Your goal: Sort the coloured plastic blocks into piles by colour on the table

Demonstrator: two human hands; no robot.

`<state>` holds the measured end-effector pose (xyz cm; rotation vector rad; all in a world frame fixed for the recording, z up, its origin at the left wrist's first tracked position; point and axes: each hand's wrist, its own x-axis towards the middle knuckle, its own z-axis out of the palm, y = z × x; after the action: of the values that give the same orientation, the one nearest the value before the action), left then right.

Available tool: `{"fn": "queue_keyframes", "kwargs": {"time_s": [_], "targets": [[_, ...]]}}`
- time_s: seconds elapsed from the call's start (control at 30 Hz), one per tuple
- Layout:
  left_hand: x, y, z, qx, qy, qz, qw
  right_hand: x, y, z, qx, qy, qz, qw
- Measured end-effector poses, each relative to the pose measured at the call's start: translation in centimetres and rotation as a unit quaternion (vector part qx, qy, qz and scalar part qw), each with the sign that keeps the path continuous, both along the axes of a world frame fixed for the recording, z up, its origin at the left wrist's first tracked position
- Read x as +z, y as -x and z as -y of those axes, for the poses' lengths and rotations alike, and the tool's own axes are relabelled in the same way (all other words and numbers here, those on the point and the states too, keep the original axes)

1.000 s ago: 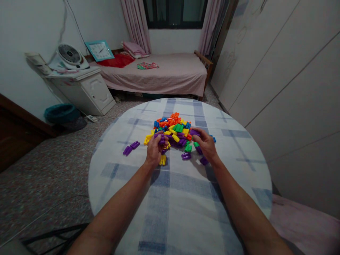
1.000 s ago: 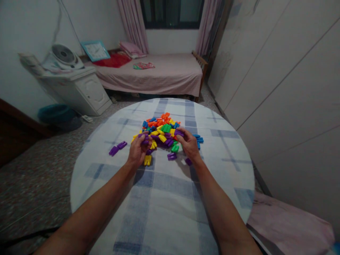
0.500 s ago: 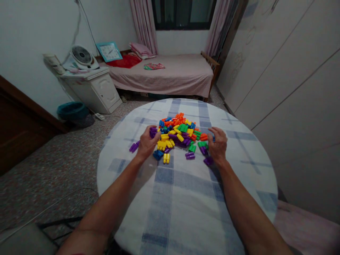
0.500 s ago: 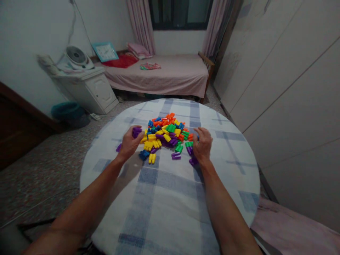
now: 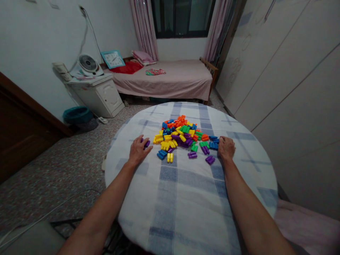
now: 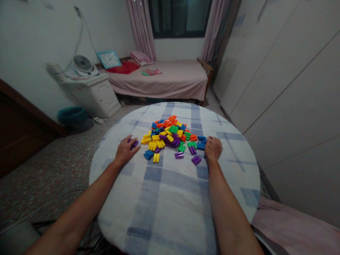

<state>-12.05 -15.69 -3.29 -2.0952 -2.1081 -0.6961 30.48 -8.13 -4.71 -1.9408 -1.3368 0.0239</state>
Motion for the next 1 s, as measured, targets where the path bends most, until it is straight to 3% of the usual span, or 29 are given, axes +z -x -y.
{"fn": "queue_keyframes", "kwargs": {"time_s": [0.17,0.3,0.43,0.57,0.73,1.0], "targets": [[0.4,0.7,-1.6,0.067,0.001,-0.004,0.998,0.3,0.1,0.2,0.005,0.027,0.013,1.000],[1.1,-0.7,-2.2,0.110,-0.064,0.000,0.992,0.3,0.1,0.3,0.014,0.007,0.019,1.000],[1.1,-3.4,-2.6,0.022,-0.104,0.088,0.990,0.0,-0.1,0.2,0.037,-0.006,0.011,0.999],[0.3,-5.0,-2.9,-0.012,-0.069,0.227,0.971,-0.2,-0.3,0.0,0.078,0.005,0.011,0.997],[-0.2,-5.0,-2.9,-0.106,-0.021,0.212,0.971,-0.3,-0.4,-0.2,0.074,0.015,0.013,0.997],[-0.2,-5.0,-2.9,-0.050,-0.006,0.212,0.976,0.0,-0.5,-0.1,0.068,0.029,0.005,0.997]]}}
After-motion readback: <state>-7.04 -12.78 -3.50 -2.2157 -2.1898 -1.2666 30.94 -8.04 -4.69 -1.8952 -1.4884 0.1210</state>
